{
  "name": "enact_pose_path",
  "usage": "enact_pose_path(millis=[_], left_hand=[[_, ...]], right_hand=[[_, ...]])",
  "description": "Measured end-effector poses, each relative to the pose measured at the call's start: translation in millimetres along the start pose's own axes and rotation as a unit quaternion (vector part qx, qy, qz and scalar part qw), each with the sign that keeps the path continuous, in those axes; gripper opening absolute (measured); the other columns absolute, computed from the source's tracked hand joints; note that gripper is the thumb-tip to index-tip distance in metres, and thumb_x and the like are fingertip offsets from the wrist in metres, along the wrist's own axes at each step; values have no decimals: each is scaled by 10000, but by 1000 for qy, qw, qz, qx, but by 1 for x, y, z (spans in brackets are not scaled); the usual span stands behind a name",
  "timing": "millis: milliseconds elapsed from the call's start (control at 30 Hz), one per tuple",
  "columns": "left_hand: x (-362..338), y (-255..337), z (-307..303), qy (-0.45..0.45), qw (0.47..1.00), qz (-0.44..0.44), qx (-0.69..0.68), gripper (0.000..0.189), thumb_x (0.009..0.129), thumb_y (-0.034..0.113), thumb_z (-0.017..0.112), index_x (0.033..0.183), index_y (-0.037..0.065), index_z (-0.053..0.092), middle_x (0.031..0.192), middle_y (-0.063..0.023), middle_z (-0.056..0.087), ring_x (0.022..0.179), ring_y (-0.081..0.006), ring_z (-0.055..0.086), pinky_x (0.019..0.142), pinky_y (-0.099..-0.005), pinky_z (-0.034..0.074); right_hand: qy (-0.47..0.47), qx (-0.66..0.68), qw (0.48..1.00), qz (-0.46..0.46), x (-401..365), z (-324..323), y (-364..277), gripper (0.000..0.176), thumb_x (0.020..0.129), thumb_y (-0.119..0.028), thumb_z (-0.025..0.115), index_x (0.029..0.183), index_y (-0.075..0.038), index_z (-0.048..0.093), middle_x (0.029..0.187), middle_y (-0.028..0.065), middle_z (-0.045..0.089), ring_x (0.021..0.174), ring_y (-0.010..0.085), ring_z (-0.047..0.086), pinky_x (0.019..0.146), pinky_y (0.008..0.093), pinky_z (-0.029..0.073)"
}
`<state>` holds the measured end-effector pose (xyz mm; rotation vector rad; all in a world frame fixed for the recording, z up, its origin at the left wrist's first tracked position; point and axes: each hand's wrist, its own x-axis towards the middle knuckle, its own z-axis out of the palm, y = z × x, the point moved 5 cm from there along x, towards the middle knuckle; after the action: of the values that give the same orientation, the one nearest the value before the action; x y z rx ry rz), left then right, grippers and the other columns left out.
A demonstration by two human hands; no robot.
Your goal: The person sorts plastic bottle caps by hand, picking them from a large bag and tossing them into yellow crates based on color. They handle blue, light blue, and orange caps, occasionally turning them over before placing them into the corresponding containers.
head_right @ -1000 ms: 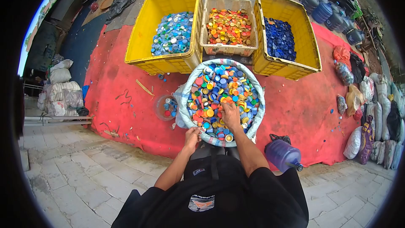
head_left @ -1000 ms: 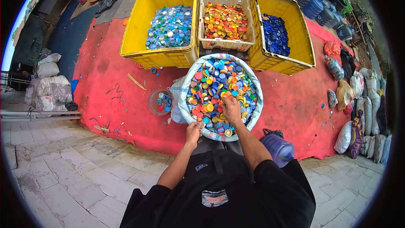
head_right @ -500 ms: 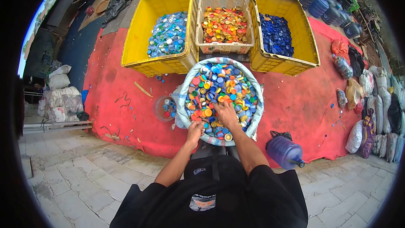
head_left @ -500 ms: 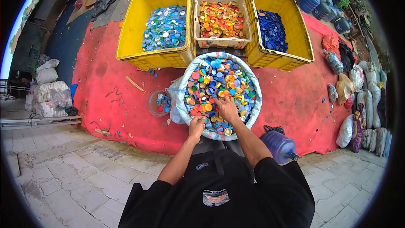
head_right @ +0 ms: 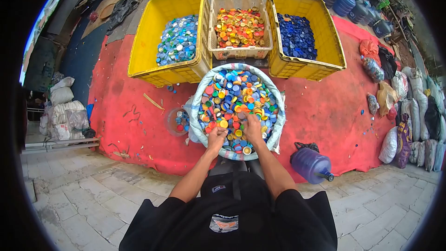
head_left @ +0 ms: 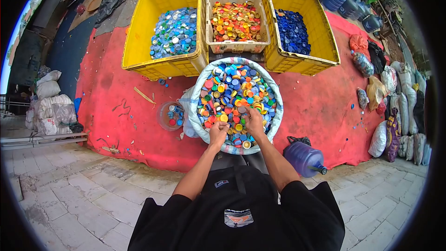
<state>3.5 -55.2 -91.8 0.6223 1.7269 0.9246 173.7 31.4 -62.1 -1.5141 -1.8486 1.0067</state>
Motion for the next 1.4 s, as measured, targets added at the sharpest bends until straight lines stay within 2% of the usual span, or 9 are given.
enact_pose_path(millis=[67, 167, 300, 800, 900, 967, 1033, 1200, 1400], left_hand=[[5, 12, 3, 11, 994, 56, 88, 247, 801, 146, 688, 985, 10, 597, 793, -76, 649, 681, -158, 599, 625, -301, 462], [13, 32, 10, 27, 954, 170, 245, 362, 752, 136, 718, 1063, 30, 564, 885, -96, 667, 793, -261, 605, 731, -382, 465], [19, 52, 27, 16, 884, 285, 370, 453, 733, 140, 727, 1123, 50, 514, 1039, -73, 654, 948, -303, 544, 829, -427, 409], [29, 60, 48, -4, 847, 349, 401, 413, 745, 113, 709, 1111, 38, 533, 1015, -137, 584, 928, -304, 551, 829, -433, 413], [25, 56, 37, 2, 921, 297, 253, 369, 781, 94, 671, 1113, 22, 526, 994, -139, 573, 886, -259, 576, 803, -403, 462], [25, 41, 25, -39, 990, 121, -59, 277, 772, 23, 618, 1035, 30, 532, 955, -108, 563, 842, -217, 589, 765, -371, 494], [10, 37, 14, -75, 917, -59, -388, 238, 749, -11, 608, 970, 48, 545, 926, -84, 572, 818, -212, 589, 750, -370, 489], [-16, 37, -22, -82, 856, -106, -499, 161, 769, 169, 606, 898, 96, 544, 824, -41, 543, 733, -185, 531, 730, -334, 455], [-24, 16, -49, -31, 883, -145, -446, 197, 871, 299, 598, 790, 135, 525, 703, 22, 510, 655, -107, 493, 623, -272, 404]], right_hand=[[37, 300, 937, 172, -7, -4, 26, 518, 771, -24, 701, 1249, 27, 508, 983, 64, 603, 810, 120, 597, 687, 223, 477], [66, 632, 718, 284, -27, -36, 8, 390, 786, -34, 583, 1170, 17, 541, 928, 47, 571, 741, 154, 551, 721, 291, 482], [52, 773, 557, 298, -57, -47, 21, 234, 753, -147, 523, 939, -17, 580, 780, 54, 519, 664, 166, 489, 655, 315, 438], [59, 651, 658, 373, -84, -43, 24, 235, 809, -295, 632, 768, -84, 536, 657, -1, 463, 599, 137, 438, 611, 302, 400], [24, 466, 806, 363, -68, -39, 31, 221, 785, -249, 703, 778, -91, 548, 613, -25, 460, 544, 108, 425, 572, 271, 393], [54, 313, 903, 290, -45, -32, 32, 240, 747, -179, 749, 879, -42, 603, 677, 11, 588, 589, 129, 538, 579, 279, 444], [91, 143, 972, 162, -22, -32, 12, 280, 734, -166, 746, 936, -18, 621, 773, 62, 672, 678, 169, 626, 617, 303, 477], [27, -17, 999, 42, 24, -6, -8, 537, 747, -149, 699, 1226, -45, 479, 1024, 169, 663, 872, 386, 639, 754, 462, 505], [-4, -143, 989, 24, 43, 18, -11, 617, 758, -205, 712, 1281, -61, 418, 1025, 190, 650, 840, 381, 646, 727, 472, 506]])
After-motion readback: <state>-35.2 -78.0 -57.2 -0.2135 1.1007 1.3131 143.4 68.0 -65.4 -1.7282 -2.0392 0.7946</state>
